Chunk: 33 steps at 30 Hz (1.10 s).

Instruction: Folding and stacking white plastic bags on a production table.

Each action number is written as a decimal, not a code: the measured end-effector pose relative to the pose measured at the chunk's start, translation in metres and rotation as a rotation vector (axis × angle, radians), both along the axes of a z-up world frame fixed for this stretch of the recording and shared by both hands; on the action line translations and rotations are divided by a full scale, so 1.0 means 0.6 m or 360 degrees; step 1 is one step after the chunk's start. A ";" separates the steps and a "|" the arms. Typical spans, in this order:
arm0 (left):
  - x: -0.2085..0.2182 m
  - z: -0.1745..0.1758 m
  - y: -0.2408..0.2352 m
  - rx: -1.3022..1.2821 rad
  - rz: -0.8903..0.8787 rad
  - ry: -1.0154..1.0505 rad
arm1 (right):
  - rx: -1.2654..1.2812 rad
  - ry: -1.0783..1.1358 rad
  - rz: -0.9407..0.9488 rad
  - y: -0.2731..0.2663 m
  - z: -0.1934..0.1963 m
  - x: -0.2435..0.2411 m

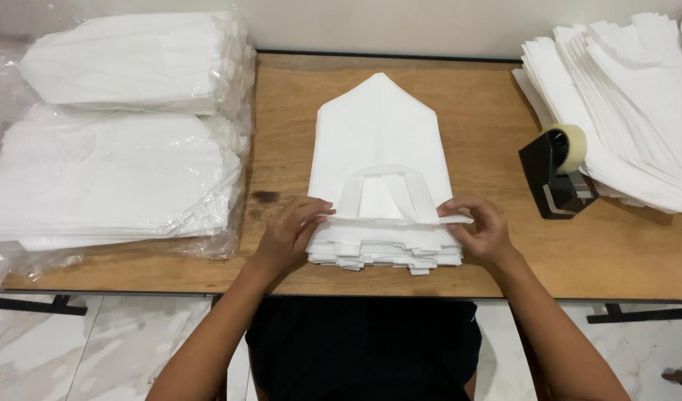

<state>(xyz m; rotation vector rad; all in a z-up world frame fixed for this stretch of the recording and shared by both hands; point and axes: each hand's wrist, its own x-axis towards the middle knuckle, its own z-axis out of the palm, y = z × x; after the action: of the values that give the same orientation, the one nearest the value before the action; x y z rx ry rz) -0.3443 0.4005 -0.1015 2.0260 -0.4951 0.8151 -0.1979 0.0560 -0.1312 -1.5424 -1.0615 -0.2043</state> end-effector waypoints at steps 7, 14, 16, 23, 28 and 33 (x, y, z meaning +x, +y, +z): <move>-0.001 -0.007 0.000 0.0147 -0.0121 -0.0214 | 0.0271 0.0124 -0.0304 -0.012 -0.060 0.009; -0.002 -0.022 0.002 0.0023 -0.0065 -0.0148 | -0.0038 -0.0473 -0.0232 0.001 0.008 -0.007; 0.002 -0.037 0.008 0.0027 -0.0057 -0.0113 | -0.0131 -0.0519 -0.0138 -0.002 0.004 0.001; -0.002 0.002 0.006 0.0222 -0.0089 -0.0240 | -0.0212 -0.0694 0.0015 0.001 0.009 0.000; 0.004 -0.004 0.010 0.0274 -0.0100 -0.0271 | -0.0218 -0.0713 -0.0043 0.004 0.014 -0.005; 0.004 -0.009 0.012 0.0309 -0.0085 -0.0267 | -0.0143 -0.0755 -0.0001 0.010 0.018 -0.006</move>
<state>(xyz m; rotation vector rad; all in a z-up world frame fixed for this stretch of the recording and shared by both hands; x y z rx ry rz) -0.3416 0.4078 -0.1067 2.1205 -0.7453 0.9400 -0.2014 0.0620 -0.1202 -1.6151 -1.4548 -0.5491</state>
